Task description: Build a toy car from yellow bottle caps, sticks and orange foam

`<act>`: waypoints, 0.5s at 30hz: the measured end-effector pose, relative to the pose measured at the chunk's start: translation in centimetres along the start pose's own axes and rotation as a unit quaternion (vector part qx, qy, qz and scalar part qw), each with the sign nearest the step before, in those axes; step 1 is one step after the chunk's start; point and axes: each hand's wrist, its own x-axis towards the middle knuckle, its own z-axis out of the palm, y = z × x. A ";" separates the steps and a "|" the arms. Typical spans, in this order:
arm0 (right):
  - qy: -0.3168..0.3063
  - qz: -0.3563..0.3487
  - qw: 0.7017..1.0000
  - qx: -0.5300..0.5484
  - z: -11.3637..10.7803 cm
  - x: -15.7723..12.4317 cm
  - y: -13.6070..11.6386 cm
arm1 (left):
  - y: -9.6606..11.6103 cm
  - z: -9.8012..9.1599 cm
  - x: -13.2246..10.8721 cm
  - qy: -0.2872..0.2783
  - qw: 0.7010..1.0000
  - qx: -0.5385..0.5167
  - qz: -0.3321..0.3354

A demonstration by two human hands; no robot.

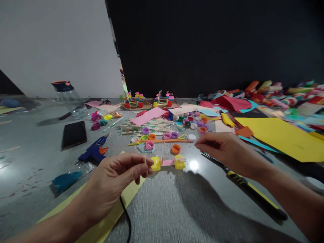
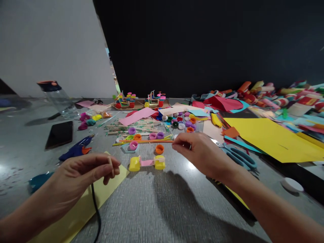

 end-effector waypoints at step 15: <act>-0.037 -0.146 0.988 0.044 4.5 1.9 -5.5 | -0.2 1.9 4.4 -0.112 0.991 -0.055 -0.047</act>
